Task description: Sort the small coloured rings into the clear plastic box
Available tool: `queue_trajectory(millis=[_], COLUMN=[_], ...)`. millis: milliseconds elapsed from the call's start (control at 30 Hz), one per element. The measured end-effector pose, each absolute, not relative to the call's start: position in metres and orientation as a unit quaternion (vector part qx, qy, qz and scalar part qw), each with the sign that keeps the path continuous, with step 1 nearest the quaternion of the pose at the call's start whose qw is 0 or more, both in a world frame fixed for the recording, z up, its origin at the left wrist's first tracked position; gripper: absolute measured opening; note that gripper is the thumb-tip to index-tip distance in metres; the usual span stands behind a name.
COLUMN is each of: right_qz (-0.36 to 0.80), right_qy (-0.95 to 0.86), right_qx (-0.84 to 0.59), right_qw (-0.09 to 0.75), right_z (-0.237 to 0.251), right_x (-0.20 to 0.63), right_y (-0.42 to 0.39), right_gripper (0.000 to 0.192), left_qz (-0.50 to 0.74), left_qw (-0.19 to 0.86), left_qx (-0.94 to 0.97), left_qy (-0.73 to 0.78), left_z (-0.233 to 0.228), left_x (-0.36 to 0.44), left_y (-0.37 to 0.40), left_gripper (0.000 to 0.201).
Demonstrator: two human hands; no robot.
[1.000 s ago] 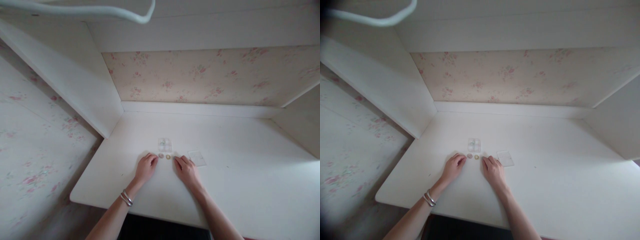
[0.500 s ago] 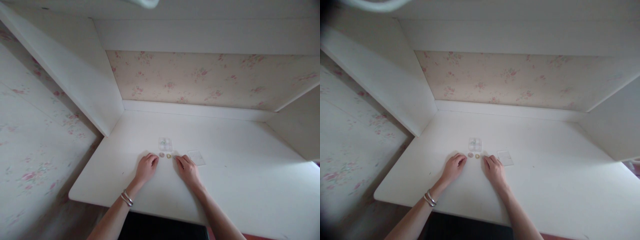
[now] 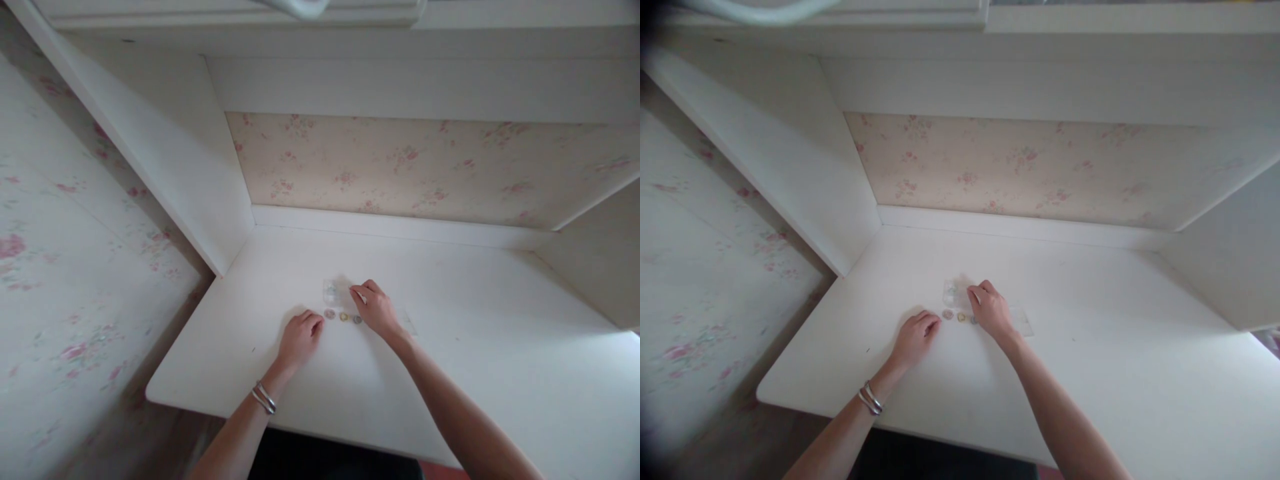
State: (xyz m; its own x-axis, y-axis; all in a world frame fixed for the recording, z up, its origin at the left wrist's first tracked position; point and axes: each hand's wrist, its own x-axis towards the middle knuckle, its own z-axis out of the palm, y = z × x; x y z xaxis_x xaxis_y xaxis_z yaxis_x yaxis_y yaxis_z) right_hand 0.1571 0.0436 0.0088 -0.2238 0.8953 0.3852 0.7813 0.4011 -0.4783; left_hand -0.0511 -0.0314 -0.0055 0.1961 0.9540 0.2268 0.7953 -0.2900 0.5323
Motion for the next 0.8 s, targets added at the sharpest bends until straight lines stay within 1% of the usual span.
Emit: queue_trajectory(millis=[167, 300, 400, 600, 800], right_qz=[0.059, 0.060, 0.082, 0.182, 0.242], right_qy=[-0.790, -0.792, -0.775, -0.684, -0.623], right_qx=[-0.545, -0.552, -0.559, -0.592, -0.618], right_qw=[0.275, 0.255, 0.283, 0.384, 0.414], right_z=[0.002, -0.001, -0.001, -0.007, -0.017], right_x=[0.150, 0.148, 0.153, 0.173, 0.181], right_y=[0.060, 0.063, 0.055, 0.009, -0.037], right_gripper=[0.028, 0.027, 0.028, 0.035, 0.040], left_qz=[0.268, 0.265, 0.266, 0.250, 0.194], left_qw=[0.152, 0.152, 0.152, 0.119, 0.048], left_qx=[0.757, 0.759, 0.761, 0.772, 0.833], left_qy=[0.576, 0.575, 0.572, 0.572, 0.516], left_z=[-0.008, -0.008, -0.008, -0.006, -0.005], left_x=[-0.052, -0.052, -0.051, -0.050, -0.029], left_y=[-0.031, -0.030, -0.030, -0.031, -0.043], left_gripper=[0.019, 0.018, 0.019, 0.020, 0.023])
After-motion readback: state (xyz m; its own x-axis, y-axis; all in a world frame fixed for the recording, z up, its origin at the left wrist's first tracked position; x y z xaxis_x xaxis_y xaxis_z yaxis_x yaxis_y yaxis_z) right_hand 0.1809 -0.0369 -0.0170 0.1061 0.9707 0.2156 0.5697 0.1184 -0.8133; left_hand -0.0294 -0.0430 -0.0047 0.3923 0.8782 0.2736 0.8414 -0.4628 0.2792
